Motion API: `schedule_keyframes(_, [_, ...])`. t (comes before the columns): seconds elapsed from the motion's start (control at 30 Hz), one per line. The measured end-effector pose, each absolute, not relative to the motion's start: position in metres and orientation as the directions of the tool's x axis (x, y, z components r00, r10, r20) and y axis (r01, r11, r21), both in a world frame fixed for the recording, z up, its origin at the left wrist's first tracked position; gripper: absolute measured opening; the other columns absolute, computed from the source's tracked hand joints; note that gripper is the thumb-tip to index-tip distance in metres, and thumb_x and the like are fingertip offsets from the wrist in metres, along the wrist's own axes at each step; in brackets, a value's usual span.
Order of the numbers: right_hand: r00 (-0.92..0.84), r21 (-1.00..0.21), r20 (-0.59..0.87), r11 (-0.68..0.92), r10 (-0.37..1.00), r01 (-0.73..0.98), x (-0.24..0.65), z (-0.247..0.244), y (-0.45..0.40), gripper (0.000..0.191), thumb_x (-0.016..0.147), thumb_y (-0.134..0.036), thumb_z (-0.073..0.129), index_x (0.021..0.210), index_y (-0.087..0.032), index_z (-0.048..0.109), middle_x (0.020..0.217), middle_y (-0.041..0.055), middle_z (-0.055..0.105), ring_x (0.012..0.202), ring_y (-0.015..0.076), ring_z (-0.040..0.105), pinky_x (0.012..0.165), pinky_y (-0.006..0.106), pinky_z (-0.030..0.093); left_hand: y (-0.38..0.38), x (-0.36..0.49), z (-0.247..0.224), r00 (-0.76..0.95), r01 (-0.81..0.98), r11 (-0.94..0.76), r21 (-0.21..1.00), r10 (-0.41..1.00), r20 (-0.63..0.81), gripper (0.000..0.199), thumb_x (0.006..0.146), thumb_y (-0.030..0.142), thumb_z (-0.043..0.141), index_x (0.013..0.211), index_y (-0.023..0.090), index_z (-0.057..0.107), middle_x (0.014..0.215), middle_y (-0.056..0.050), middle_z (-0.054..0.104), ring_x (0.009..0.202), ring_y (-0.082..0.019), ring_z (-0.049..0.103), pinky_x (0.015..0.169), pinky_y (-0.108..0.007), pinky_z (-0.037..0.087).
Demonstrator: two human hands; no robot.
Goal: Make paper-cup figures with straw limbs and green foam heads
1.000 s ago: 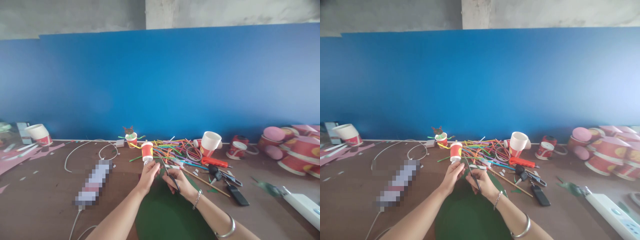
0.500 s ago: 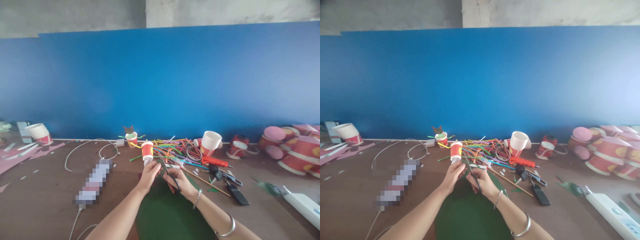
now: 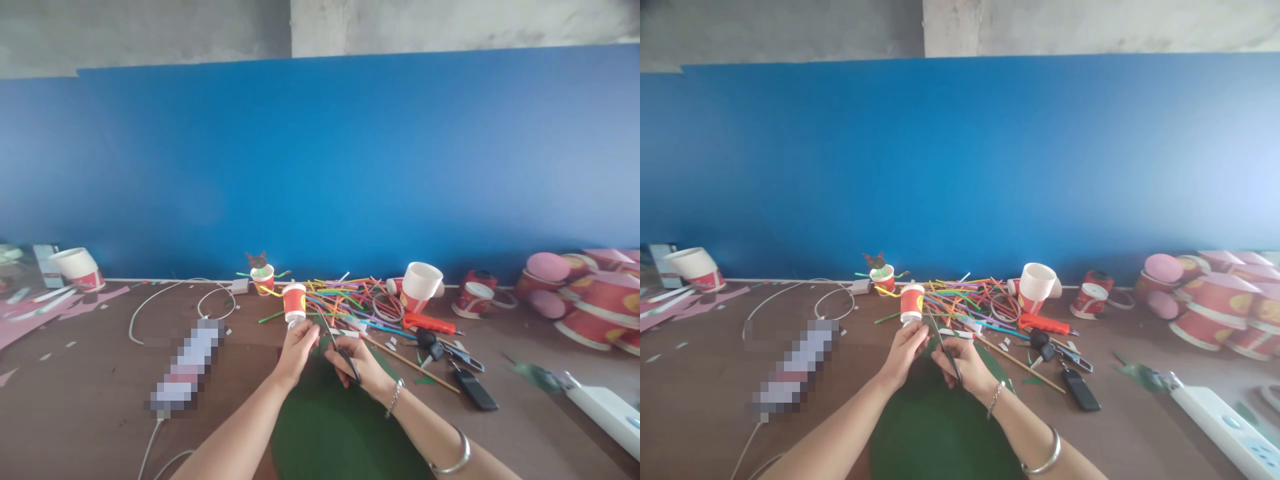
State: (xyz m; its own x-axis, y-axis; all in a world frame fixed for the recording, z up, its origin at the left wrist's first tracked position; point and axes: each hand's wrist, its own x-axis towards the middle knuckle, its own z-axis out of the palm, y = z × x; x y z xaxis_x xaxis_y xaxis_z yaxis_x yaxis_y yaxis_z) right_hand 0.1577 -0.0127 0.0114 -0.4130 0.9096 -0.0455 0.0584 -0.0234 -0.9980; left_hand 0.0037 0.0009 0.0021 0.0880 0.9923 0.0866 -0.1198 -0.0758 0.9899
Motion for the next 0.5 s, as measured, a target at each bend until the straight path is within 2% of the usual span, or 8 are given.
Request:
schedule_keyframes(0.13, [-0.424, -0.998, -0.066, -0.052, 0.903, 0.046, 0.1571, 0.0133, -0.0143, 0.033, 0.069, -0.046, 0.067, 0.071, -0.017, 0.052, 0.04, -0.0061, 0.052, 0.033, 0.0071, 0.044, 0.035, 0.017, 0.034, 0.0016, 0.0021, 0.002, 0.122, -0.063, -0.113, 0.992, 0.985, 0.12, 0.036, 0.078, 0.044, 0.057, 0.058, 0.018, 0.044, 0.054, 0.005, 0.039, 0.05, -0.008, 0.032, 0.047, -0.022, 0.023])
schedule_keyframes(0.23, [-0.414, -0.998, -0.047, -0.028, 0.909, 0.052, 0.1575, 0.0119, -0.014, 0.034, 0.071, -0.048, 0.065, 0.071, -0.018, 0.051, 0.04, -0.0068, 0.05, 0.033, 0.007, 0.042, 0.035, 0.018, 0.034, 0.0016, 0.0015, 0.0032, 0.134, -0.044, -0.126, 0.991, 0.982, 0.131, 0.037, 0.078, 0.046, 0.057, 0.057, 0.018, 0.044, 0.054, 0.005, 0.04, 0.049, -0.008, 0.032, 0.047, -0.022, 0.024])
schedule_keyframes(0.5, [-0.417, -0.996, -0.039, -0.004, 0.908, 0.086, 0.1583, 0.011, -0.0126, 0.034, 0.073, -0.049, 0.063, 0.068, -0.018, 0.049, 0.038, -0.0081, 0.045, 0.032, 0.0059, 0.039, 0.033, 0.017, 0.033, 0.0007, 0.003, 0.0032, 0.086, -0.098, -0.082, 0.992, 0.992, 0.09, 0.035, 0.076, 0.044, 0.059, 0.057, 0.017, 0.044, 0.054, 0.005, 0.039, 0.051, -0.008, 0.033, 0.047, -0.021, 0.023])
